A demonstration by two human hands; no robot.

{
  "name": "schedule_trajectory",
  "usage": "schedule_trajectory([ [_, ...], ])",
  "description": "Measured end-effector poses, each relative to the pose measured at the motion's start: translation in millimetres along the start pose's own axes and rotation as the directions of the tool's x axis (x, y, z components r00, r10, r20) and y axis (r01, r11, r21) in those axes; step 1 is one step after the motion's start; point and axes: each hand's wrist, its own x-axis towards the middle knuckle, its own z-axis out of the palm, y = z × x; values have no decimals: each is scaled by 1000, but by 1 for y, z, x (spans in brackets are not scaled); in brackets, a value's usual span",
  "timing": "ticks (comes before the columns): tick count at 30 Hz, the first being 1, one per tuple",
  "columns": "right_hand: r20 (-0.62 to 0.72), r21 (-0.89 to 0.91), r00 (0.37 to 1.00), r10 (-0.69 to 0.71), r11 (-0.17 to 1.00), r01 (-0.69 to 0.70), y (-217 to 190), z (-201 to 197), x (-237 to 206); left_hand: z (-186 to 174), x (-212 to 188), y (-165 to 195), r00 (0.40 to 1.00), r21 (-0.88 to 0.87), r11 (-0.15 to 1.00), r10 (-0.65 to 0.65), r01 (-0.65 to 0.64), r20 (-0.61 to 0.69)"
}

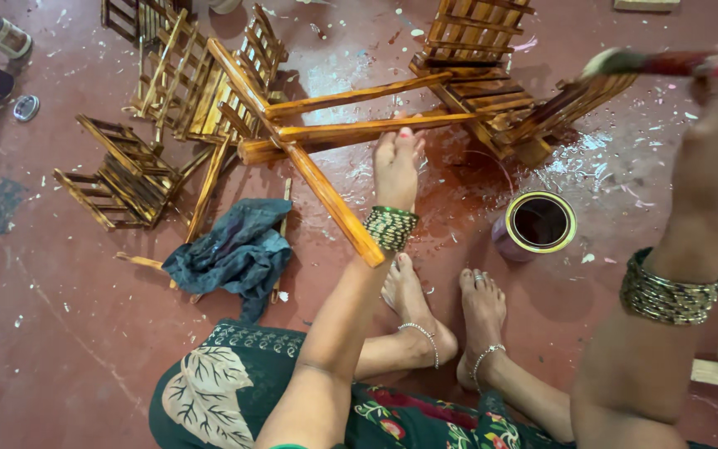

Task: The person sits on the floor and applies a dark stain to a small wooden chair using a brush. They repeatedly dip the brush into a can of stain and coat the chair's slats and legs, repositioning the chair to reach different areas.

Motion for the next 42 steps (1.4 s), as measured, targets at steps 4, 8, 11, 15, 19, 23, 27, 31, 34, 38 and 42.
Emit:
schedule_trajectory([
  [4, 63, -148, 998, -17, 989, 26, 23, -26, 25, -6, 3, -5, 995, 7, 996, 87, -87, -55],
  [8, 23, 36, 977, 212, 977, -212, 36, -29, 22, -9, 2, -6, 991, -48, 993, 106, -110, -78],
  [11, -70, -146, 975, 209, 965, -217, 42, -8, 7, -14, 4, -6, 985, -60, 987, 144, -150, -96],
  [15, -23, -75, 989, 146, 986, -147, 51, 24, -7, -22, 10, -5, 978, -88, 984, 143, -158, -153],
  [19, -102, 21, 977, 186, 983, -185, 48, 38, -11, -21, 13, 2, 974, -85, 985, 130, -148, -186],
  [23, -148, 73, 964, 220, 975, -211, 17, 36, -9, -14, 8, 22, 962, -48, 977, 197, -210, -187],
  [27, -114, 174, 965, 235, 961, -214, -34, 39, -1, -21, 13, 54, 941, 44, 968, 250, -246, -230],
  [31, -126, 269, 942, 310, 925, -268, -72, 63, -2, -52, 30, 81, 916, -12, 966, 243, -260, -320],
  [34, -94, 313, 990, 108, 947, -74, -80, 93, -14, -80, 42, 88, 892, -47, 968, 206, -245, -404],
  [38, -64, 280, 997, -53, 958, 68, -77, 129, -27, -109, 53, 81, 872, -104, 969, 153, -225, -464],
  [42, 5, 346, 992, -127, 931, 117, -78, 153, -26, -134, 62, 68, 853, -162, 958, 124, -235, -507],
])
